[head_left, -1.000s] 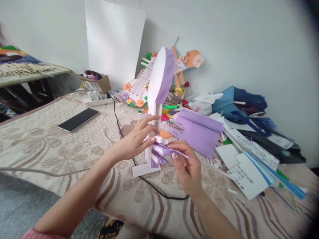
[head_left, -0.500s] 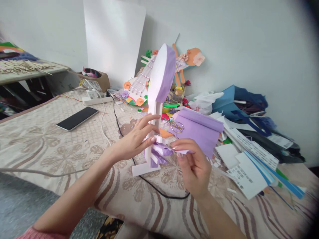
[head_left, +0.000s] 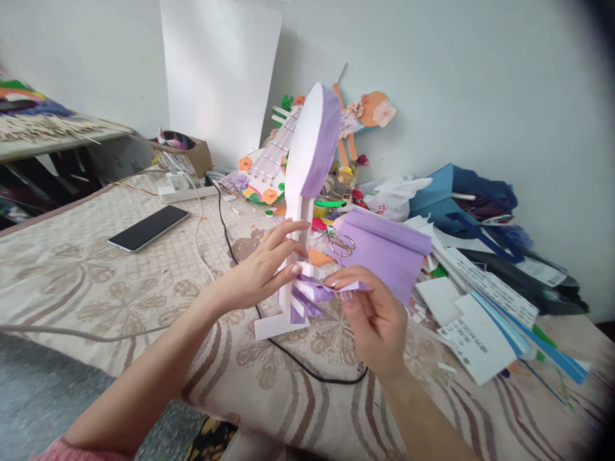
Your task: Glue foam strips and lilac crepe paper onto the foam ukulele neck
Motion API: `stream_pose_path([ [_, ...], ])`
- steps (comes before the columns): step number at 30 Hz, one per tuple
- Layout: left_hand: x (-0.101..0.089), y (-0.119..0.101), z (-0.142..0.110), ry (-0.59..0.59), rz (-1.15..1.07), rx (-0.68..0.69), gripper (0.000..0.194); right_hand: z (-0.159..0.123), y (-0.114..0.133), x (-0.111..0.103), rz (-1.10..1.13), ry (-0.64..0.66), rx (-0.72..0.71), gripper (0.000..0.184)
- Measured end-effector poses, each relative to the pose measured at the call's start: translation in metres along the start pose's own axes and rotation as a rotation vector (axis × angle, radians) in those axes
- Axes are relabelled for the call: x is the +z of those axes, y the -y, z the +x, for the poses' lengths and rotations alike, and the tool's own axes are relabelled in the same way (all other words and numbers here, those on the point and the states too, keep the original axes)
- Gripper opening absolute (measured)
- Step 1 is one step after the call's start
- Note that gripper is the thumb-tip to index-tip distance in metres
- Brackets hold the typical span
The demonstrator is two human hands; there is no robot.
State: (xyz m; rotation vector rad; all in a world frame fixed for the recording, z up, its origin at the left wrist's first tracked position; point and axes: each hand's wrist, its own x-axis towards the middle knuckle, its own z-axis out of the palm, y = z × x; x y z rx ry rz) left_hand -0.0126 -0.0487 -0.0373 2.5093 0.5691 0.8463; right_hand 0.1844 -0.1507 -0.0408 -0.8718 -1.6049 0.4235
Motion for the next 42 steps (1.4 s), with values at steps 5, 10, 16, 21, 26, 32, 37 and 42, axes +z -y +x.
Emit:
stream_pose_path([
  [5, -0.0001, -0.0003, -0.0004, -0.005, 0.003, -0.002, 0.023, -0.0010, 0.0010, 0.0004, 0.007, -0.031, 0.004, 0.021],
  [10, 0.0004, 0.0006, -0.0007, 0.001, 0.011, -0.001, 0.023, -0.0015, 0.0012, 0.0004, 0.002, -0.073, -0.030, 0.022],
  [16, 0.0005, 0.0003, -0.0005, -0.003, 0.008, 0.004, 0.025, -0.0006, 0.0007, 0.0021, 0.014, -0.011, -0.025, 0.024],
  [21, 0.0002, -0.0006, -0.0004, -0.002, 0.004, 0.004, 0.026, -0.0038, 0.0000, 0.0032, -0.034, -0.072, 0.032, 0.018],
  [26, 0.0009, -0.0003, -0.0007, -0.011, 0.007, 0.015, 0.025, -0.0050, -0.0010, 0.0032, -0.057, -0.143, 0.067, 0.014],
  [32, -0.0003, -0.0029, 0.0001, -0.011, -0.002, -0.010, 0.025, -0.0024, -0.0005, 0.0025, -0.004, -0.060, 0.032, 0.017],
  [37, -0.0029, -0.0042, 0.0001, 0.011, 0.003, -0.023, 0.026, -0.0023, -0.0008, 0.0031, -0.004, -0.060, 0.000, 0.019],
  [42, -0.0044, -0.0039, 0.0000, 0.044, -0.002, -0.009, 0.026, -0.0031, -0.0035, 0.0047, -0.039, -0.076, -0.012, 0.017],
])
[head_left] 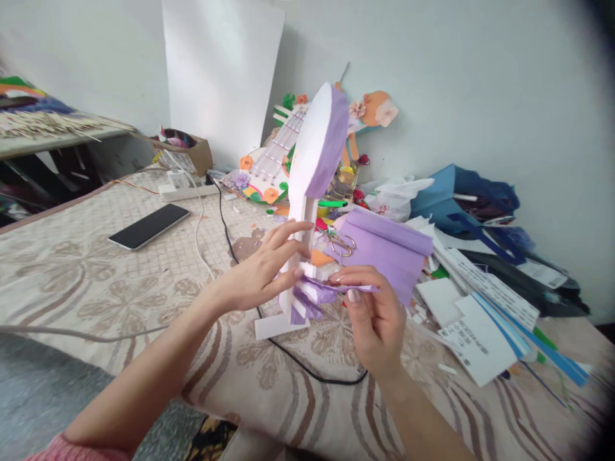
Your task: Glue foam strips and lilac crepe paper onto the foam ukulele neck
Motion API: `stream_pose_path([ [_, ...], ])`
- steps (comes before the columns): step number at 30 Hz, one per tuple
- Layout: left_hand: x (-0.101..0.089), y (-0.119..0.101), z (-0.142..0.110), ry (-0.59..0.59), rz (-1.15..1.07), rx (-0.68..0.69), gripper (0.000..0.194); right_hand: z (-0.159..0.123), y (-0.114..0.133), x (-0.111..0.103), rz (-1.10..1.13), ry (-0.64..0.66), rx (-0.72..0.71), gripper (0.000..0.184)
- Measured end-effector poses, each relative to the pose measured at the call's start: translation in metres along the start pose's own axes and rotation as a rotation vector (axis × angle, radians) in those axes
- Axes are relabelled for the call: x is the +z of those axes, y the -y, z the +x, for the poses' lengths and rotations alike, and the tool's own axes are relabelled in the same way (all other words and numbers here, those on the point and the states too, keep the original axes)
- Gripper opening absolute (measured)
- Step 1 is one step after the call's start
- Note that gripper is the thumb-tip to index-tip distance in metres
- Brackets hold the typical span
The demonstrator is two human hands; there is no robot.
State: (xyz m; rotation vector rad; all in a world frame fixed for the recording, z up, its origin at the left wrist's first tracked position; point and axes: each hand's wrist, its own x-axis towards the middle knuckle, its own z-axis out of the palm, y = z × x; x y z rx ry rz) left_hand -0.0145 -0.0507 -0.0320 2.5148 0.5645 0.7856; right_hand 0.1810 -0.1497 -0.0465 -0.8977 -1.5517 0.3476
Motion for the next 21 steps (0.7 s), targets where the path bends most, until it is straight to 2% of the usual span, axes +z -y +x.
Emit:
stream_pose_path([
  [6, -0.0002, 0.0021, 0.0004, 0.002, 0.023, 0.005, 0.026, -0.0025, -0.0025, 0.0023, -0.050, -0.044, 0.038, 0.017],
  [12, 0.0003, 0.0039, 0.0000, -0.008, 0.025, 0.022, 0.028, -0.0003, -0.0021, 0.0014, -0.064, -0.018, 0.059, 0.017],
  [21, -0.0009, 0.0035, -0.0005, -0.008, 0.032, 0.011, 0.029, -0.0096, -0.0072, 0.0023, 0.087, -0.021, 0.065, 0.019],
])
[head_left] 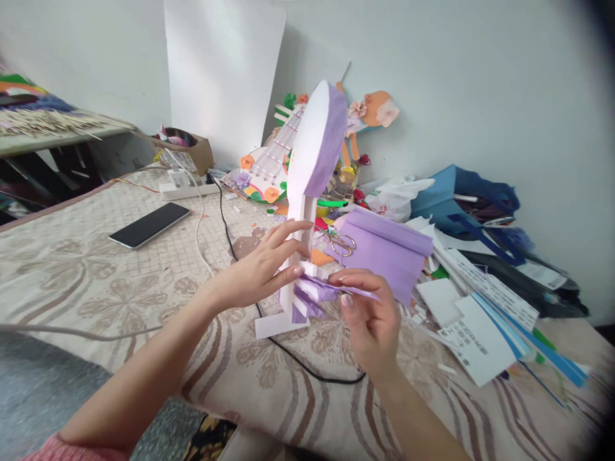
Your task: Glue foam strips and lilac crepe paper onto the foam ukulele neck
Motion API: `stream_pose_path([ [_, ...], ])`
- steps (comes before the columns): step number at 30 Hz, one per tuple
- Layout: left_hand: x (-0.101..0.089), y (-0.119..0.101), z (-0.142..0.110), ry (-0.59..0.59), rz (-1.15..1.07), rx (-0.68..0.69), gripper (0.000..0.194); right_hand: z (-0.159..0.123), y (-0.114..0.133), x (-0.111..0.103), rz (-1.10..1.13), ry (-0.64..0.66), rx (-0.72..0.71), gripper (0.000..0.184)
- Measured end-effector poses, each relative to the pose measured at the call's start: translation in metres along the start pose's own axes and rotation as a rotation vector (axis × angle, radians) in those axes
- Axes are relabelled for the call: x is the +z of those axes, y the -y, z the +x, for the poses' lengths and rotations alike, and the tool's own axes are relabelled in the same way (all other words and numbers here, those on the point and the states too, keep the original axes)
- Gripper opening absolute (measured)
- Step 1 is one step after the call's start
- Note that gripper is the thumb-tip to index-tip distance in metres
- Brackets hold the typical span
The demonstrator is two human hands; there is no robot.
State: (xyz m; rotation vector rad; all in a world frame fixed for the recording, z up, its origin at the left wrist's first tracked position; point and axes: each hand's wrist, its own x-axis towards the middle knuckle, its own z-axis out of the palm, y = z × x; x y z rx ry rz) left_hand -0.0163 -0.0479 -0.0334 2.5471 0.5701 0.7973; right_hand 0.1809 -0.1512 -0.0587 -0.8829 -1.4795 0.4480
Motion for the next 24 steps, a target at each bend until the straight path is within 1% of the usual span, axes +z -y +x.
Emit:
stream_pose_path([
  [5, 0.001, 0.001, 0.001, 0.004, 0.015, 0.009, 0.028, -0.004, -0.005, 0.000, 0.009, 0.019, -0.005, 0.020],
  [6, 0.001, 0.001, 0.001, 0.005, 0.016, 0.009, 0.028, -0.005, -0.006, 0.000, 0.018, 0.011, -0.003, 0.023],
  [8, 0.001, 0.000, 0.001, 0.006, 0.017, 0.006, 0.028, -0.005, -0.009, 0.000, 0.052, -0.024, 0.013, 0.035],
  [10, 0.000, 0.000, 0.001, 0.007, 0.016, 0.000, 0.027, -0.003, -0.011, 0.001, 0.104, -0.074, 0.052, 0.046],
  [11, 0.000, 0.000, 0.001, 0.008, 0.014, -0.004, 0.027, -0.001, -0.013, 0.002, 0.134, -0.095, 0.087, 0.049],
  [13, 0.000, -0.001, 0.000, 0.015, 0.010, -0.011, 0.027, 0.006, -0.017, 0.003, 0.180, -0.125, 0.170, 0.047],
  [16, 0.001, 0.000, 0.000, 0.017, 0.008, -0.009, 0.027, 0.019, -0.025, 0.006, 0.186, -0.142, 0.320, 0.031],
  [18, 0.002, 0.000, 0.000, 0.014, 0.008, -0.003, 0.026, 0.029, -0.031, 0.009, 0.218, -0.113, 0.420, 0.025],
  [21, 0.002, 0.001, -0.001, 0.007, 0.004, 0.003, 0.026, 0.042, -0.041, 0.015, 0.320, -0.037, 0.549, 0.033],
  [24, 0.003, 0.001, -0.001, 0.005, 0.007, 0.007, 0.025, 0.052, -0.048, 0.023, 0.389, -0.005, 0.666, 0.043],
])
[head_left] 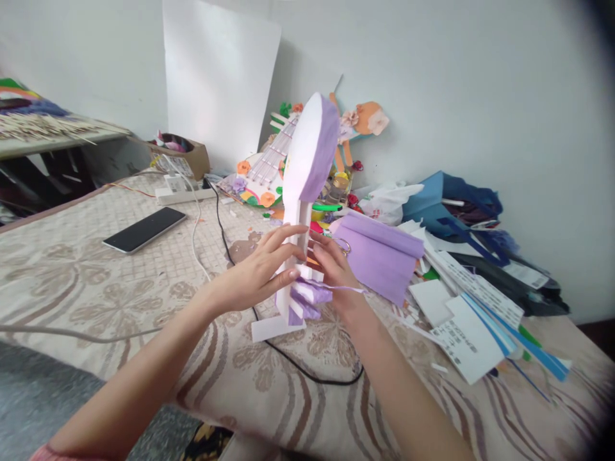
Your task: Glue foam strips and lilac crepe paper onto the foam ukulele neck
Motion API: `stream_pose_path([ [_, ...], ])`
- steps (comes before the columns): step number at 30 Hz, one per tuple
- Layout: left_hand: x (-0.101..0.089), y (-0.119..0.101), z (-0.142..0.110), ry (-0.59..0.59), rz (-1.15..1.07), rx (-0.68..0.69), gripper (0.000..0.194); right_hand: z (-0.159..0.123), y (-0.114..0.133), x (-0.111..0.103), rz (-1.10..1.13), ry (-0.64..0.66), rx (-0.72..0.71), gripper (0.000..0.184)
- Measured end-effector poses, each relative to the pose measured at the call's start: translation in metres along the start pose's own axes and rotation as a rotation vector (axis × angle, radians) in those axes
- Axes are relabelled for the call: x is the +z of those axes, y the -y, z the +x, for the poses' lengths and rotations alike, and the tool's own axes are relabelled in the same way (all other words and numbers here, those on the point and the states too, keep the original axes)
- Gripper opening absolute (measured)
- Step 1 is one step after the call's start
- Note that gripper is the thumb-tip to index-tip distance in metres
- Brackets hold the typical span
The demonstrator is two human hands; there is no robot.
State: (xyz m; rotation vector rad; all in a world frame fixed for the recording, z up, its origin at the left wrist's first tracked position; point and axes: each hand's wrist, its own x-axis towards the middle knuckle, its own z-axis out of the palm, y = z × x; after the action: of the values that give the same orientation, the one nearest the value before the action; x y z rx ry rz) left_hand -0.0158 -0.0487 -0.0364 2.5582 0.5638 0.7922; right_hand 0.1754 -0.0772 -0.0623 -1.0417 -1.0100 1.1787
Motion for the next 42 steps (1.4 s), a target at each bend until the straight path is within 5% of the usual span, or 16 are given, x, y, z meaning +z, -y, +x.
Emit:
stream_pose_path([
  [12, 0.003, 0.003, -0.007, -0.100, -0.003, 0.023, 0.023, 0.027, 0.004, 0.021, 0.089, 0.143, 0.106, 0.051],
  [23, 0.005, 0.013, -0.017, -0.177, -0.148, 0.055, 0.051, 0.035, -0.002, 0.026, 0.099, 0.156, 0.057, 0.064],
  [34, 0.026, 0.038, 0.010, -0.534, -0.554, -0.205, 0.060, 0.026, 0.001, 0.031, 0.175, 0.146, 0.012, 0.058],
  [38, 0.022, 0.017, 0.006, -0.772, -0.457, -0.010, 0.025, 0.027, -0.002, 0.027, 0.161, 0.099, 0.055, 0.056],
  [42, 0.016, 0.002, -0.006, -0.522, -0.424, 0.135, 0.021, 0.024, -0.003, 0.026, 0.169, 0.066, 0.074, 0.056],
])
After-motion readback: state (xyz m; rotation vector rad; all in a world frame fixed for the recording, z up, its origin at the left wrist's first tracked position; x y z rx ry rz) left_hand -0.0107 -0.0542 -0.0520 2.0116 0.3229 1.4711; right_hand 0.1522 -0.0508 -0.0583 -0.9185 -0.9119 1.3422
